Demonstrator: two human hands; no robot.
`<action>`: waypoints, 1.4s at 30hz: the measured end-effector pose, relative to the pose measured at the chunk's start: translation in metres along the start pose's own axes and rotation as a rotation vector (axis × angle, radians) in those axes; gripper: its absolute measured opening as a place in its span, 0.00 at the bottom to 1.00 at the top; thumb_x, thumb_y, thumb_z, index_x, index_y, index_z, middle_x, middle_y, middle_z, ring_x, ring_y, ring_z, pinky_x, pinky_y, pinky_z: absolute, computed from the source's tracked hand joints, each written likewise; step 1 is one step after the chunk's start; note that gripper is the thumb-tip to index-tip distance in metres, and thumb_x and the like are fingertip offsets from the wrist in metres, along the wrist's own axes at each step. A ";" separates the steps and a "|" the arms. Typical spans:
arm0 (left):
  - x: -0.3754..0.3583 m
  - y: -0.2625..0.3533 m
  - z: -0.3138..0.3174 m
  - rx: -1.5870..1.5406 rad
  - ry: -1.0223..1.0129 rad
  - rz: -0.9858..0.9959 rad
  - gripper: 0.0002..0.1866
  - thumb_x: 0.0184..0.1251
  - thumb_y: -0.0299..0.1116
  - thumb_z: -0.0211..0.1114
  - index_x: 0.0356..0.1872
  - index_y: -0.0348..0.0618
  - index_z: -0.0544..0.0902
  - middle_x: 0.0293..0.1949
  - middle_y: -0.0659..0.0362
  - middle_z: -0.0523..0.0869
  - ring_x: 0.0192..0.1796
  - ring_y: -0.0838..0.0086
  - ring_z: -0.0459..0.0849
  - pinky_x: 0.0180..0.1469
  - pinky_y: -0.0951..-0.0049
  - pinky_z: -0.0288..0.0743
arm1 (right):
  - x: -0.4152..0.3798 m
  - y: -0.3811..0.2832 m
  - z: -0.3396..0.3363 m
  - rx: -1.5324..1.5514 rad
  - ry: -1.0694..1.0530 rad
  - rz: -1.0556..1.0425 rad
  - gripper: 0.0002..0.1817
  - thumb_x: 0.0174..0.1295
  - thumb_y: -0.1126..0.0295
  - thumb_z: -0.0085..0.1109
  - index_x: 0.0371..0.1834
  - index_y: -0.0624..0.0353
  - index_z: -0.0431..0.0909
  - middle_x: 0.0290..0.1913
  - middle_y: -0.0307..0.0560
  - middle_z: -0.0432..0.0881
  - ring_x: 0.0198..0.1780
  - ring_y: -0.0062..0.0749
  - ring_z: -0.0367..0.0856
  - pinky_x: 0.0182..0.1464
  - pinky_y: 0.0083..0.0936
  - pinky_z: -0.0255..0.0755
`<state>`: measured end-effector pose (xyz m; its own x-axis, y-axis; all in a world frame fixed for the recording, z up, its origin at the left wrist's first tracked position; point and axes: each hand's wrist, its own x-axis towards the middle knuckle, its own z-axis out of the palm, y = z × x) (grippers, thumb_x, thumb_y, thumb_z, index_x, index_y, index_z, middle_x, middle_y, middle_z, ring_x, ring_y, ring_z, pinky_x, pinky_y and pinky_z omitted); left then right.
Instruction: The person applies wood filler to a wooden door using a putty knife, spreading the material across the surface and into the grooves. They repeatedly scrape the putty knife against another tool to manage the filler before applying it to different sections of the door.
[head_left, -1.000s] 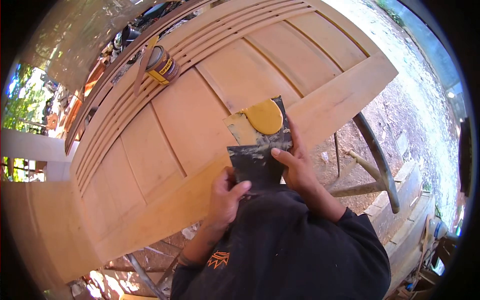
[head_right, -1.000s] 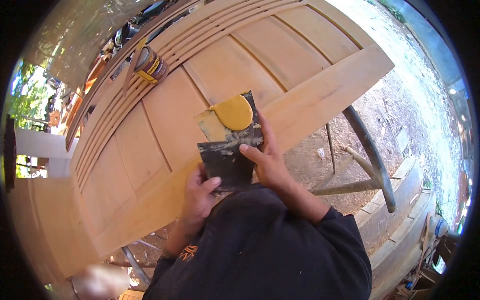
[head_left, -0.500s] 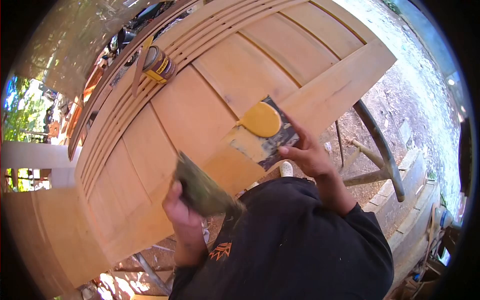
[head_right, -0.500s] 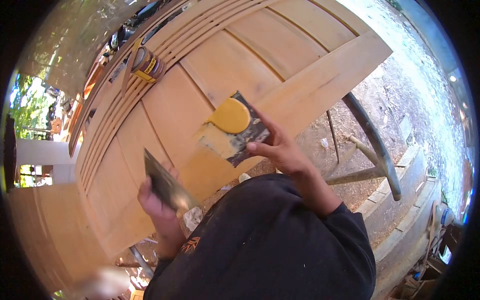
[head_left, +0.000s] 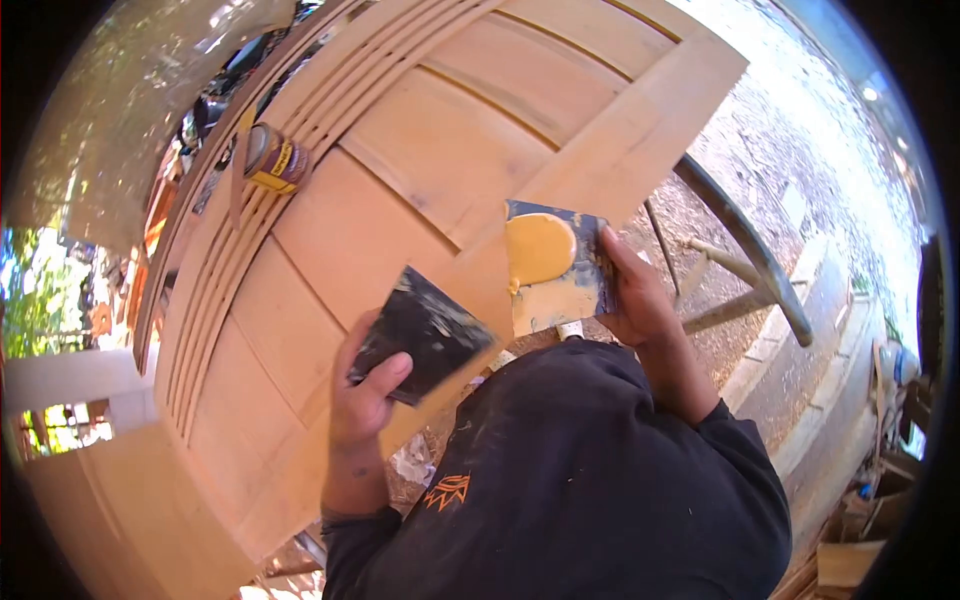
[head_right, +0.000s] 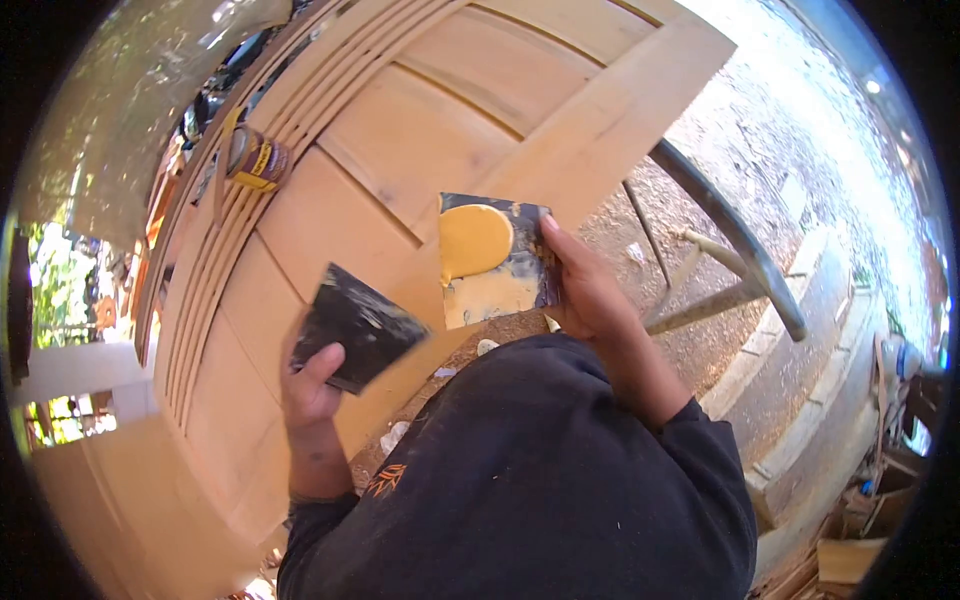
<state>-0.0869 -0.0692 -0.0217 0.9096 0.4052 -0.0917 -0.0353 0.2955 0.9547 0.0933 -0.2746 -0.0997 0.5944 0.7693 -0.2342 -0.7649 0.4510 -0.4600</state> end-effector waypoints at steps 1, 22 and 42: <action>0.002 0.012 0.000 0.233 -0.004 0.064 0.20 0.55 0.24 0.59 0.51 0.32 0.72 0.47 0.51 0.79 0.48 0.64 0.79 0.52 0.67 0.73 | -0.001 -0.001 -0.002 -0.021 0.014 0.012 0.22 0.70 0.59 0.35 0.56 0.65 0.66 0.50 0.50 0.77 0.51 0.34 0.77 0.55 0.32 0.71; 0.051 0.074 0.051 1.689 -0.956 0.702 0.21 0.52 0.25 0.58 0.51 0.41 0.75 0.50 0.52 0.77 0.54 0.55 0.75 0.57 0.53 0.68 | -0.024 -0.004 0.016 -0.309 0.162 -0.028 0.19 0.67 0.58 0.45 0.42 0.67 0.75 0.35 0.40 0.80 0.35 0.19 0.77 0.40 0.18 0.72; 0.044 0.067 0.010 1.613 -0.788 0.485 0.24 0.43 0.12 0.54 0.46 0.37 0.76 0.49 0.50 0.77 0.53 0.52 0.74 0.55 0.56 0.69 | -0.034 0.013 -0.003 -0.233 0.185 -0.053 0.19 0.68 0.59 0.43 0.46 0.66 0.74 0.40 0.41 0.80 0.39 0.20 0.77 0.44 0.21 0.72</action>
<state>-0.0455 -0.0406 0.0412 0.9165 -0.3924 -0.0777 -0.3697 -0.9050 0.2104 0.0640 -0.2961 -0.1000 0.6837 0.6421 -0.3467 -0.6665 0.3560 -0.6550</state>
